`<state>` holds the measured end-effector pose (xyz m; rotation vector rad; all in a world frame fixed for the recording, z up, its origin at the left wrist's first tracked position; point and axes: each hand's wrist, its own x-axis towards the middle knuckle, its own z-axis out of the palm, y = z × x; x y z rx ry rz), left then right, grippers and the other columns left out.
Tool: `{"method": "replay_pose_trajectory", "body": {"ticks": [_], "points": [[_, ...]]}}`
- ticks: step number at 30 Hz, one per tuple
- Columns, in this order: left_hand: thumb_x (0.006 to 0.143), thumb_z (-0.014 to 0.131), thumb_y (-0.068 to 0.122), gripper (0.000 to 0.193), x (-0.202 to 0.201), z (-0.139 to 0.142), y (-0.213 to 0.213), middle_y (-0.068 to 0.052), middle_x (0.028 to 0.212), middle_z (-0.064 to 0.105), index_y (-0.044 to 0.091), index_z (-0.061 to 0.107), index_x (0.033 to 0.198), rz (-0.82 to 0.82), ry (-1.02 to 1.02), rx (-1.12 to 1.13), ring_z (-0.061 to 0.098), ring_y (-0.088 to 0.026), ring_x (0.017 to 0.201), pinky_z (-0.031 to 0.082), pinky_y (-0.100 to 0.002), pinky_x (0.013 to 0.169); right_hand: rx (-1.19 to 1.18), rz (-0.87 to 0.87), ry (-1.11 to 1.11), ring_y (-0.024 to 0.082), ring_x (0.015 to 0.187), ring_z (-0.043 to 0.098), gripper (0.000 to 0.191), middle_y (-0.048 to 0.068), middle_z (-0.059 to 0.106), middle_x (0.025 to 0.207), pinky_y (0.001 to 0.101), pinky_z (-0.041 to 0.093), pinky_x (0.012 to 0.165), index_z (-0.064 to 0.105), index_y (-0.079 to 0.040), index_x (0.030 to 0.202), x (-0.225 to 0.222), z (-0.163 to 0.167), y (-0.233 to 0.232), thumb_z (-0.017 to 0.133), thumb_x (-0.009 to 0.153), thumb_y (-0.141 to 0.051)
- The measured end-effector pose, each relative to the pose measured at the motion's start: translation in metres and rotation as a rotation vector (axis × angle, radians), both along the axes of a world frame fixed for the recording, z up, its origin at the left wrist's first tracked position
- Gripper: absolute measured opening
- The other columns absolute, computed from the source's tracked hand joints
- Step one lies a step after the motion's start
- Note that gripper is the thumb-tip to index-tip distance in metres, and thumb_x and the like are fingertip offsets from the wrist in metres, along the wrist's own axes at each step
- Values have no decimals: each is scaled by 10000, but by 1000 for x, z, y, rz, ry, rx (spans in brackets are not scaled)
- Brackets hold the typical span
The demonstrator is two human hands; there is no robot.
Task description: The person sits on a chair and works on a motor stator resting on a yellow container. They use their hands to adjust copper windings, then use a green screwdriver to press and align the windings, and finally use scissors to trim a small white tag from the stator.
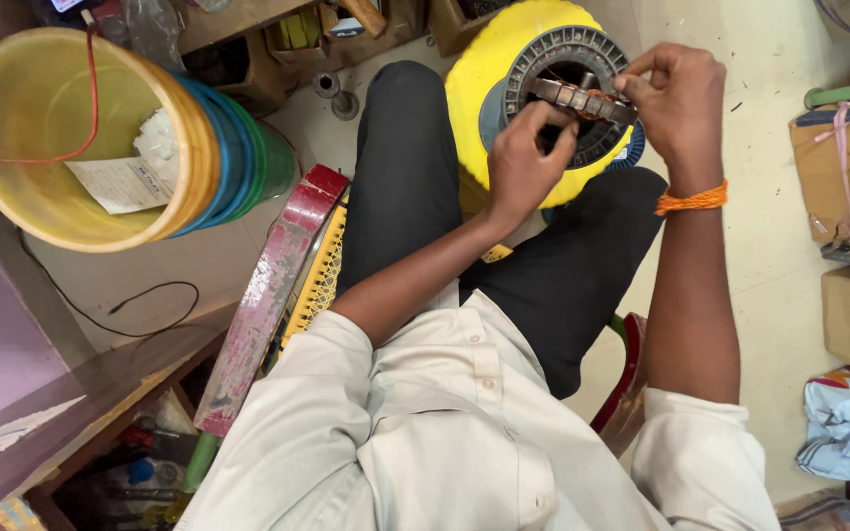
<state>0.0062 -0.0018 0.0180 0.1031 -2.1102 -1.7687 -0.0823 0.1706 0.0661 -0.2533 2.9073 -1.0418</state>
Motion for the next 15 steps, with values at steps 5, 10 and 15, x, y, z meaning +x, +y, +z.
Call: {"method": "replay_pose_trajectory", "body": {"ticks": [5, 10, 15], "points": [[897, 763, 109, 284, -7, 15, -28, -2, 1171, 664, 135, 634, 1148, -148, 493, -413, 624, -239, 1049, 474, -392, 897, -296, -109, -215, -3, 576, 414, 97, -91, 545, 671, 215, 287, 505, 759, 18, 988, 15, 8, 11, 813, 969, -59], [915, 831, 195, 730, -65, 15, -46, -6, 1285, 614, 158, 444, 1533, -577, 544, -526, 557, -258, 1132, 444, -405, 1020, -575, -199, -350, -8, 545, 396, 90, -86, 569, 685, 184, 259, 487, 738, 21, 996, 37, 38, 14, 767, 971, -60], [924, 829, 138, 807, -75, 8, -56, 39, 1205, 650, 149, 394, 1604, -762, 345, -394, 576, -246, 1073, 460, -419, 1032, -578, -164, -345, -12, 566, 390, 96, -93, 523, 690, 190, 266, 509, 740, 23, 1029, 51, 52, -1, 777, 974, -47]]}}
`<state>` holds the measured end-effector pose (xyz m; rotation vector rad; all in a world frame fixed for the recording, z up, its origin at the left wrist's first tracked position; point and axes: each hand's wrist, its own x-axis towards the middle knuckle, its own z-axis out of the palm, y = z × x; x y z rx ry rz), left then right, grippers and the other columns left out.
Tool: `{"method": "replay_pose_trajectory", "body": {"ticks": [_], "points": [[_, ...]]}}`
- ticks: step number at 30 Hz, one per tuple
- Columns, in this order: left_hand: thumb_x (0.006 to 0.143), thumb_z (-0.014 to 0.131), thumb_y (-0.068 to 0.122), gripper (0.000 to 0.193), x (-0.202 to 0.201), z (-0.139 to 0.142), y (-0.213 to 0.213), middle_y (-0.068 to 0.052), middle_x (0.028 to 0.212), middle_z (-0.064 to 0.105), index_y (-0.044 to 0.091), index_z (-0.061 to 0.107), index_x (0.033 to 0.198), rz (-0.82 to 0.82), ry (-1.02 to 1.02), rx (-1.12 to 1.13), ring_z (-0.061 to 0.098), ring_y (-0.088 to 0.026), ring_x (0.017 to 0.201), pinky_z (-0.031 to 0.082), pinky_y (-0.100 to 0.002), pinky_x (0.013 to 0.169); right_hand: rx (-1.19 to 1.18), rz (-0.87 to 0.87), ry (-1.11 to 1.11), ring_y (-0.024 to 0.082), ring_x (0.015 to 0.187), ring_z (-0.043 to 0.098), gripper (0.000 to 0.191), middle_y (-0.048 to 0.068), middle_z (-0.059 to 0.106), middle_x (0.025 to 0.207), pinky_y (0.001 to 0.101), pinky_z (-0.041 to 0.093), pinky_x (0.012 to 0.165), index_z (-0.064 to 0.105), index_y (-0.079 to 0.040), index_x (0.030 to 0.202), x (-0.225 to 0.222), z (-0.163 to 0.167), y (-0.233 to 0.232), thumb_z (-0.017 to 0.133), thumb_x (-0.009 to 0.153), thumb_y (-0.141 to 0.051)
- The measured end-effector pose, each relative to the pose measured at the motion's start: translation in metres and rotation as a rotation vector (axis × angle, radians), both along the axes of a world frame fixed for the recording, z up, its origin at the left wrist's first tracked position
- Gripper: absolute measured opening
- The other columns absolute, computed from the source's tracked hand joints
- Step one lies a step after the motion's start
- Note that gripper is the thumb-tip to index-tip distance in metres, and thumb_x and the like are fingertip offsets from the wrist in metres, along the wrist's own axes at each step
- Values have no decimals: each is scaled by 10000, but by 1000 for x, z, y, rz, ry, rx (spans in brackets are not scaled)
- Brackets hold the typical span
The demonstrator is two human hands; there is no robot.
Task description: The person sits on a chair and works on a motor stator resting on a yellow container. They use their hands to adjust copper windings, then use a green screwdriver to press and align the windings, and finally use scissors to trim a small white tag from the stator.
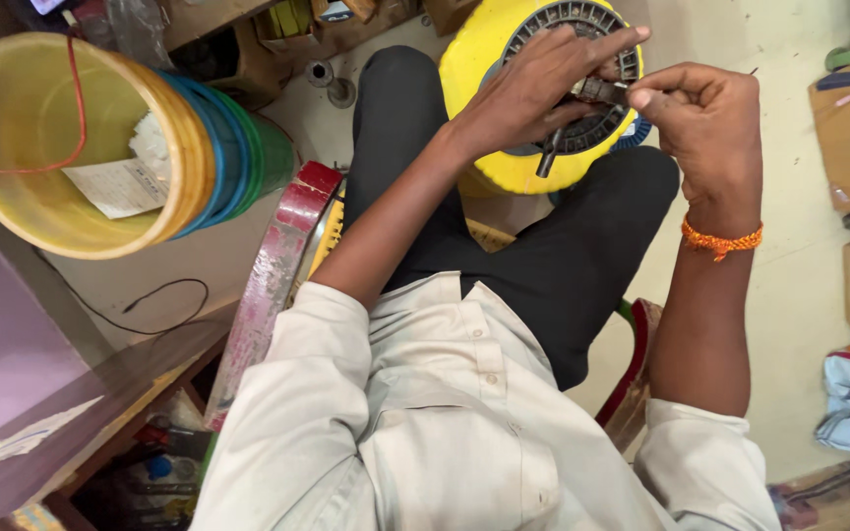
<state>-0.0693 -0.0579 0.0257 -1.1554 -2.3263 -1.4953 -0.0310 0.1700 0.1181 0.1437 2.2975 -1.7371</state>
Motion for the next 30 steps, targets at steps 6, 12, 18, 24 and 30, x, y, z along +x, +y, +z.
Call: {"method": "replay_pose_trajectory", "body": {"ticks": [6, 12, 18, 24, 30], "points": [[906, 832, 150, 541, -7, -2, 3, 0, 1274, 626, 189, 580, 1383, 0, 155, 60, 571, -254, 1121, 464, -407, 1013, 267, 24, 156, 8, 623, 305, 104, -105, 369, 694, 233, 236, 548, 729, 26, 1021, 21, -2, -18, 795, 985, -46], [886, 846, 134, 526, -3, -5, 0, 11, 1269, 625, 173, 600, 1350, 0, 124, 24, 572, -263, 1114, 446, -426, 969, 441, 49, 324, 72, 604, 304, 106, -20, 330, 654, 284, 282, 551, 689, 6, 978, 39, -27, -29, 784, 987, -40], [835, 830, 35, 714, -14, -2, -4, -26, 1362, 592, 139, 515, 1468, -117, 45, 122, 555, -294, 1198, 450, -418, 1073, 466, 130, 424, 134, 567, 350, 100, 41, 363, 642, 309, 328, 550, 668, 1, 979, 56, -49, -32, 763, 984, -27], [881, 827, 180, 337, 14, 0, -4, -41, 1405, 545, 223, 694, 1187, 69, 493, -45, 535, -266, 1245, 421, -443, 1033, 493, 227, 478, 163, 599, 461, 64, 94, 516, 715, 321, 382, 578, 715, -12, 980, 75, -33, -27, 774, 958, -21], [870, 807, 119, 201, 46, -9, 4, 10, 1281, 689, 128, 723, 1052, 371, 661, -27, 594, -197, 1137, 444, -399, 983, 548, 219, 507, 144, 630, 547, 90, 91, 674, 841, 304, 444, 591, 728, -19, 992, 84, 4, -23, 792, 931, -36]]}}
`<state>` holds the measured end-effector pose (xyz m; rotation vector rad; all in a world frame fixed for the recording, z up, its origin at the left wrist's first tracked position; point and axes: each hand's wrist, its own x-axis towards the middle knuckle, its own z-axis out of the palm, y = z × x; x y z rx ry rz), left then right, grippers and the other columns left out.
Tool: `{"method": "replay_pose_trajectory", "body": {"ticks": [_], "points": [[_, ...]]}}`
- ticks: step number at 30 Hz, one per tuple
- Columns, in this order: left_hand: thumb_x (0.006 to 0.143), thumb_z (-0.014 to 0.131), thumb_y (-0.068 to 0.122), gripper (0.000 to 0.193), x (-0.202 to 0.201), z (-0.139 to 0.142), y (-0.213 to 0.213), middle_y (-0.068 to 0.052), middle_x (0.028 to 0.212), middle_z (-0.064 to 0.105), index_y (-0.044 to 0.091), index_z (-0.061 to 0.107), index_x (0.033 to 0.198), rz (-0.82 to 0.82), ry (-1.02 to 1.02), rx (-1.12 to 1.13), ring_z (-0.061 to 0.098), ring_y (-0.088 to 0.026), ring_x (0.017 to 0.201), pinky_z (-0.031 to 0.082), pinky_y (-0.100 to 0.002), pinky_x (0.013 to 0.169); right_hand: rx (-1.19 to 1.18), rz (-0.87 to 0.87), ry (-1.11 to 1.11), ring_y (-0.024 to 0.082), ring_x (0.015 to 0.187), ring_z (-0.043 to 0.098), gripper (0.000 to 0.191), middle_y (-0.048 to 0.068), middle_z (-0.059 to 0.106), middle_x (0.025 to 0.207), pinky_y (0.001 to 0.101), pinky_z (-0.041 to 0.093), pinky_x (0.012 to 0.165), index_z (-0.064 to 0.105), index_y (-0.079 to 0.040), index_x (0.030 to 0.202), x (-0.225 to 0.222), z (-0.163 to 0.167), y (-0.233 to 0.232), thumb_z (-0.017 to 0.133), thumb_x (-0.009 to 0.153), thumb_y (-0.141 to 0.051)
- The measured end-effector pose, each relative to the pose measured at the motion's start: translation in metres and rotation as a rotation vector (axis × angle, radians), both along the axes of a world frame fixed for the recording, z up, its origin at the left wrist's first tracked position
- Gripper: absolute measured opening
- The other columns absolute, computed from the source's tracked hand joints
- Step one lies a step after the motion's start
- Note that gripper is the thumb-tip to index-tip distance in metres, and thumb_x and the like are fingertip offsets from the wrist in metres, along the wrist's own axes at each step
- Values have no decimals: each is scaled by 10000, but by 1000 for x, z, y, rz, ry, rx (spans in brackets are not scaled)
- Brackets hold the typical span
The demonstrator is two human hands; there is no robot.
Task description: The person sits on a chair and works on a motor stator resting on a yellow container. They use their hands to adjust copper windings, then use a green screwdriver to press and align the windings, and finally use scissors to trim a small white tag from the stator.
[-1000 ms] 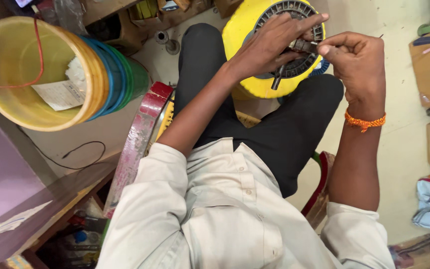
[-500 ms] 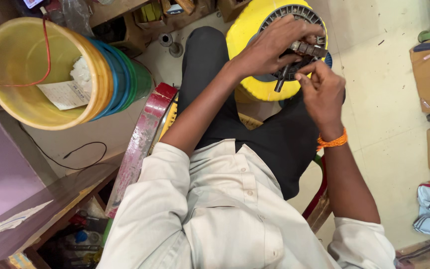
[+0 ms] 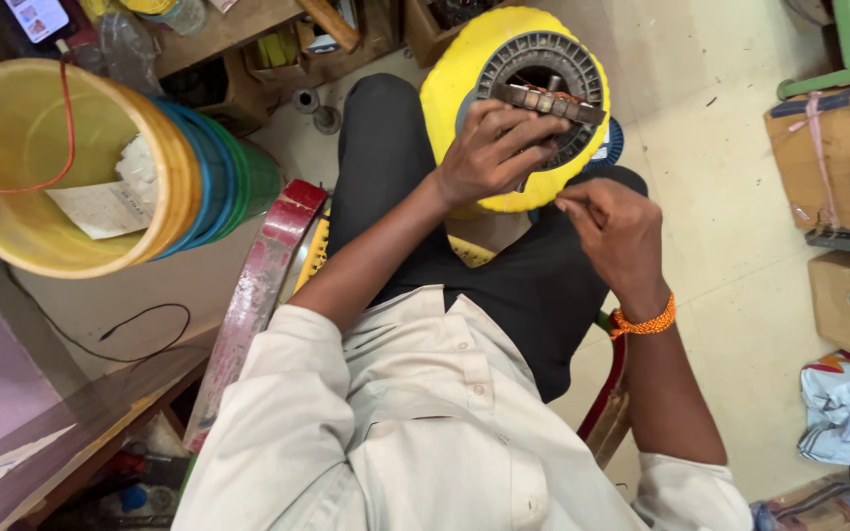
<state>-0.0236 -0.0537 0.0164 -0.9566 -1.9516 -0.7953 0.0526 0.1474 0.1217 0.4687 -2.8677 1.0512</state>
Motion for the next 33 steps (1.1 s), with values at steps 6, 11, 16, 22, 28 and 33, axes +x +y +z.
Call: {"method": "replay_pose_trajectory", "body": {"ticks": [6, 11, 16, 22, 28, 33], "points": [[920, 778, 95, 141, 19, -5, 22, -74, 1031, 716, 34, 667, 981, -52, -605, 495, 739, -231, 885, 578, -328, 761, -16, -121, 76, 162, 566, 405, 92, 90, 455, 654, 331, 361, 559, 744, 0, 978, -53, 4, -8, 829, 944, -13], [889, 757, 103, 131, 25, -5, 37, -73, 874, 721, 25, 670, 949, 76, -844, 698, 728, -195, 756, 551, -329, 668, -73, -57, 76, 113, 573, 397, 103, 40, 444, 643, 315, 366, 544, 717, 7, 989, -97, -12, -15, 818, 970, -7], [901, 758, 128, 127, 24, -3, 41, -81, 867, 725, 50, 664, 937, 147, -895, 712, 719, -204, 739, 549, -341, 670, 29, -32, 27, 104, 561, 406, 80, 29, 473, 628, 296, 362, 531, 745, 8, 959, -128, -34, -7, 820, 930, 6], [915, 784, 143, 154, 29, 8, 26, -23, 1030, 703, 109, 679, 1023, 171, -616, 461, 675, -237, 932, 514, -372, 811, 77, -152, -168, 42, 543, 409, 99, -31, 492, 591, 273, 337, 483, 793, -22, 968, -141, -49, 13, 854, 900, -59], [918, 800, 169, 640, -23, 10, -3, -15, 1255, 609, 199, 481, 1471, -141, -269, 124, 557, -240, 1133, 429, -398, 1015, -173, -255, -361, 10, 564, 358, 139, -74, 486, 643, 234, 248, 495, 770, 20, 989, -116, -40, 25, 840, 967, -98], [980, 822, 142, 863, -51, 3, -5, -9, 1102, 601, 236, 309, 1667, -335, -563, -47, 552, -228, 1023, 472, -383, 1017, -542, -276, -501, -5, 555, 403, 92, -77, 569, 701, 196, 260, 489, 731, 33, 1009, -92, -11, 27, 764, 976, -46]]}}
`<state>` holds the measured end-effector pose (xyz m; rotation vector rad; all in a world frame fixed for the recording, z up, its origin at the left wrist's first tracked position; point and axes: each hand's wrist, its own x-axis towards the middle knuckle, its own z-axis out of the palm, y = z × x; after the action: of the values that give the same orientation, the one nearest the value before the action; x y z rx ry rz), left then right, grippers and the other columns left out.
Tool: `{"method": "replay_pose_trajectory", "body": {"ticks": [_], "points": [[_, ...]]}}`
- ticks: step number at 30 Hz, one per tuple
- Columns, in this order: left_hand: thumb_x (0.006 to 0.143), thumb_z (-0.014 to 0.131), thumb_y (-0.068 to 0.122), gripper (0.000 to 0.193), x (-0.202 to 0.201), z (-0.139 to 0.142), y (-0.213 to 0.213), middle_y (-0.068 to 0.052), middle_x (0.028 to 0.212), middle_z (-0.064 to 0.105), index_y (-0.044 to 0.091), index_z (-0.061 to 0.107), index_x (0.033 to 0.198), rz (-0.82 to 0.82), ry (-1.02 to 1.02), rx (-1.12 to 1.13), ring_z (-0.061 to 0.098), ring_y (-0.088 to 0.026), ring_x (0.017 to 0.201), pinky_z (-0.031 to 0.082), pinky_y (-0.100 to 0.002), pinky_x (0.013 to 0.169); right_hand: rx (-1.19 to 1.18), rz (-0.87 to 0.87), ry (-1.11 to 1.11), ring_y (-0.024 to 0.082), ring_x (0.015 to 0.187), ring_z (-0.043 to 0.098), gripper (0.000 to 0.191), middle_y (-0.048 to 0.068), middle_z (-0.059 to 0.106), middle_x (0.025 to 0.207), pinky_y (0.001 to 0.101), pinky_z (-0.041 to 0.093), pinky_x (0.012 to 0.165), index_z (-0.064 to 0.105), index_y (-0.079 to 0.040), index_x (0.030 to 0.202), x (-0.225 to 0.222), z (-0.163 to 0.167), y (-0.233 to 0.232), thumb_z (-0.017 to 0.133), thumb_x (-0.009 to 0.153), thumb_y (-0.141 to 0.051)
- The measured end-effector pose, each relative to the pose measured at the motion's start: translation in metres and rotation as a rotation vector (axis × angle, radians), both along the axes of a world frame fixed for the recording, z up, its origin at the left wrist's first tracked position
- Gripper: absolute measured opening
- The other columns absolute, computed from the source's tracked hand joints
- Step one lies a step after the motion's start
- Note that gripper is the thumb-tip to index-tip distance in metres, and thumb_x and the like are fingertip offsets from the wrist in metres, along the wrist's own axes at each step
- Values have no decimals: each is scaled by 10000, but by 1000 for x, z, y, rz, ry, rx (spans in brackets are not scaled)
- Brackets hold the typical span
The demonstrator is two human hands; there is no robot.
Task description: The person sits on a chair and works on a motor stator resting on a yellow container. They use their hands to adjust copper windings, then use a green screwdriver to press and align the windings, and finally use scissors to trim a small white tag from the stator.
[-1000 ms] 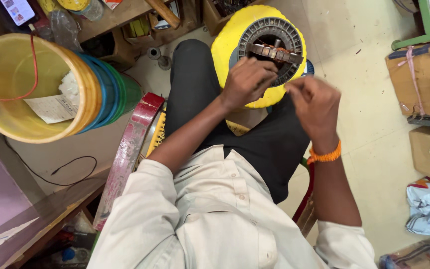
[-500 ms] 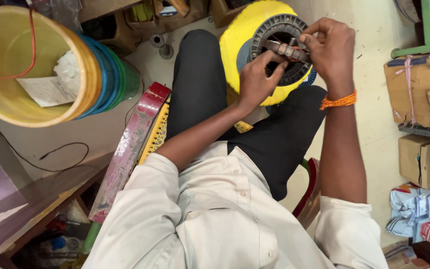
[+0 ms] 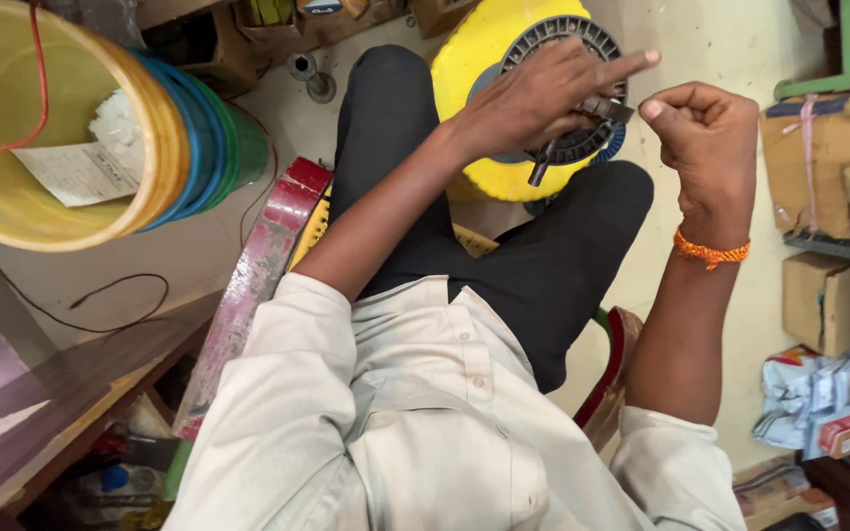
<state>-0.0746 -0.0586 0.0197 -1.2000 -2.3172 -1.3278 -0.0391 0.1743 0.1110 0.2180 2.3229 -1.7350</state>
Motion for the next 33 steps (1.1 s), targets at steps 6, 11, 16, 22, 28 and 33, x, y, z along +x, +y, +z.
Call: {"method": "replay_pose_trajectory", "body": {"ticks": [6, 11, 16, 22, 28, 33], "points": [[923, 815, 72, 928, -6, -1, 4, 13, 1150, 639, 212, 222, 1624, -92, -33, 120, 546, -227, 1049, 454, -397, 1010, 34, 10, 13, -7, 572, 380, 68, -90, 520, 690, 200, 253, 513, 735, 21, 995, 15, -2, -15, 771, 969, -30], [902, 835, 120, 826, -11, -1, 3, 15, 1183, 639, 213, 401, 1598, -93, 47, 84, 545, -243, 1059, 458, -392, 1005, 323, 103, 206, 45, 661, 374, 57, -53, 455, 724, 268, 306, 581, 732, 4, 978, 38, -24, -24, 787, 976, -14], [939, 772, 115, 510, -7, 3, -10, 4, 1357, 574, 263, 676, 1418, -97, 200, -6, 542, -239, 1241, 451, -391, 1077, 557, 177, 431, 150, 561, 412, 105, 73, 457, 649, 327, 362, 553, 720, -9, 966, 57, -49, -32, 819, 944, -39], [919, 755, 248, 200, 2, 2, -14, 36, 1542, 511, 245, 789, 1115, -33, 465, 6, 461, -222, 1383, 375, -430, 1126, 504, 218, 447, 134, 562, 447, 94, 70, 528, 669, 314, 374, 549, 734, -3, 1013, 74, -34, -30, 796, 950, -35], [968, 792, 267, 182, 36, -18, -9, 66, 1387, 626, 197, 755, 1132, 43, 446, 6, 501, -197, 1282, 381, -413, 1082, 540, 218, 329, 146, 545, 387, 96, 89, 458, 626, 324, 352, 527, 747, -9, 1011, 84, 0, -31, 807, 942, -40], [956, 876, 307, 383, 49, -28, 7, 58, 1017, 710, 163, 677, 1251, 96, 121, -39, 637, -199, 904, 462, -379, 858, 581, 315, 373, 125, 544, 444, 166, 76, 538, 671, 319, 389, 529, 754, -25, 1048, 79, 17, -33, 824, 904, -69]]}}
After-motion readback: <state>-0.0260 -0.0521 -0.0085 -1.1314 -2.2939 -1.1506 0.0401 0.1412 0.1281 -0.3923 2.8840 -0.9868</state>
